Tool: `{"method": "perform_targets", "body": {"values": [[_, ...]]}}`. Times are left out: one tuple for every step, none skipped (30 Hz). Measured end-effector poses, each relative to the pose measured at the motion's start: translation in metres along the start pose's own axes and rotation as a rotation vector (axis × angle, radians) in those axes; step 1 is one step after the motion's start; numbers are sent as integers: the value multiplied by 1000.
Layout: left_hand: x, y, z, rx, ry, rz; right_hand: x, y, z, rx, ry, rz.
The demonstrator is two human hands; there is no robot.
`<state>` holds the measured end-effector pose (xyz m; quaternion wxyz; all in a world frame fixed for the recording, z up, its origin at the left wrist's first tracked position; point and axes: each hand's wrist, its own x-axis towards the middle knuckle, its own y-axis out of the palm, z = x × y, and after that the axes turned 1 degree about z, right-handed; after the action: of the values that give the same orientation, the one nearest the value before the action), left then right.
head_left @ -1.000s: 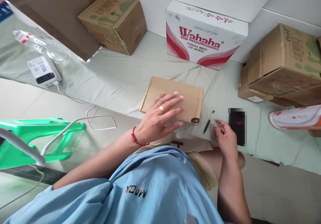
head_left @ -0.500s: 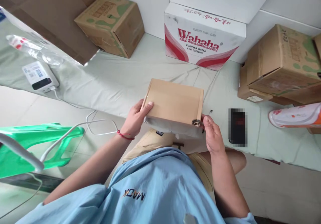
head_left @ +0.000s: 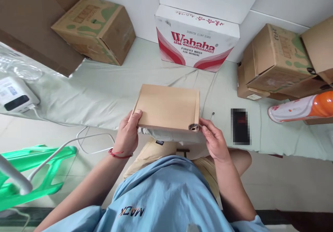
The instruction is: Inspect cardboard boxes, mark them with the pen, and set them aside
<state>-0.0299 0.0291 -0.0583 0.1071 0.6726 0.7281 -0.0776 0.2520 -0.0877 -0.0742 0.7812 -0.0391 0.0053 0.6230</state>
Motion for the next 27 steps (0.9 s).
{"method": "perform_targets", "body": {"values": [[-1, 0, 0, 79, 18, 24, -1, -9, 0, -52, 5, -50], [-3, 1, 0, 157, 54, 30, -3, -20, 1, -140, 0, -136], [-3, 1, 0, 226, 110, 17, -5, -33, 1, -260, -15, -256], [-4, 2, 0, 279, 183, -10, -7, -47, 1, -406, -33, -399], [-5, 3, 0, 317, 267, -37, -10, -62, -1, -568, -43, -544], [-5, 4, -1, 352, 354, -49, -13, -77, -3, -727, -29, -665], [-6, 5, -1, 392, 446, -43, -16, -91, -7, -866, 16, -746], [-7, 6, -3, 443, 543, -21, -19, -104, -12, -976, 96, -776], [-8, 7, -5, 504, 643, 11, -22, -114, -17, -1056, 193, -767], [-9, 7, -7, 569, 742, 43, -24, -121, -22, -1106, 287, -735], [-10, 8, -10, 631, 836, 69, -26, -126, -27, -1133, 363, -695], [-11, 8, -13, 681, 923, 85, -27, -128, -32, -1147, 417, -662], [-12, 8, -16, 717, 998, 97, -27, -129, -36, -1156, 449, -646], [-13, 8, -18, 743, 1056, 111, -26, -129, -38, -1162, 465, -644], [-15, 8, -20, 758, 1100, 134, -25, -129, -41, -1166, 474, -653], [-16, 8, -21, 769, 1128, 167, -22, -129, -42, -1168, 486, -665], [-17, 7, -22, 782, 1144, 205, -20, -130, -43, -1165, 495, -678], [-18, 7, -22, 803, 1152, 250, -17, -132, -44, -1157, 499, -691], [-18, 7, -22, 835, 1152, 299, -14, -135, -44, -1149, 500, -700], [-18, 7, -21, 874, 1150, 346, -11, -138, -44, -1140, 499, -708], [-18, 6, -20, 913, 1144, 384, -9, -142, -45, -1131, 495, -713], [-17, 6, -19, 943, 1136, 412, -7, -146, -46, -1122, 489, -714], [-16, 6, -18, 957, 1126, 431, -6, -149, -47, -1113, 480, -713], [-14, 7, -18, 959, 1110, 445, -5, -152, -48, -1104, 470, -710], [-12, 8, -18, 953, 1090, 457, -5, -155, -49, -1095, 459, -708], [-9, 9, -20, 947, 1065, 475, -4, -156, -50, -1085, 447, -707], [-5, 12, -21, 945, 1040, 500, -4, -157, -50, -1077, 435, -708]]}}
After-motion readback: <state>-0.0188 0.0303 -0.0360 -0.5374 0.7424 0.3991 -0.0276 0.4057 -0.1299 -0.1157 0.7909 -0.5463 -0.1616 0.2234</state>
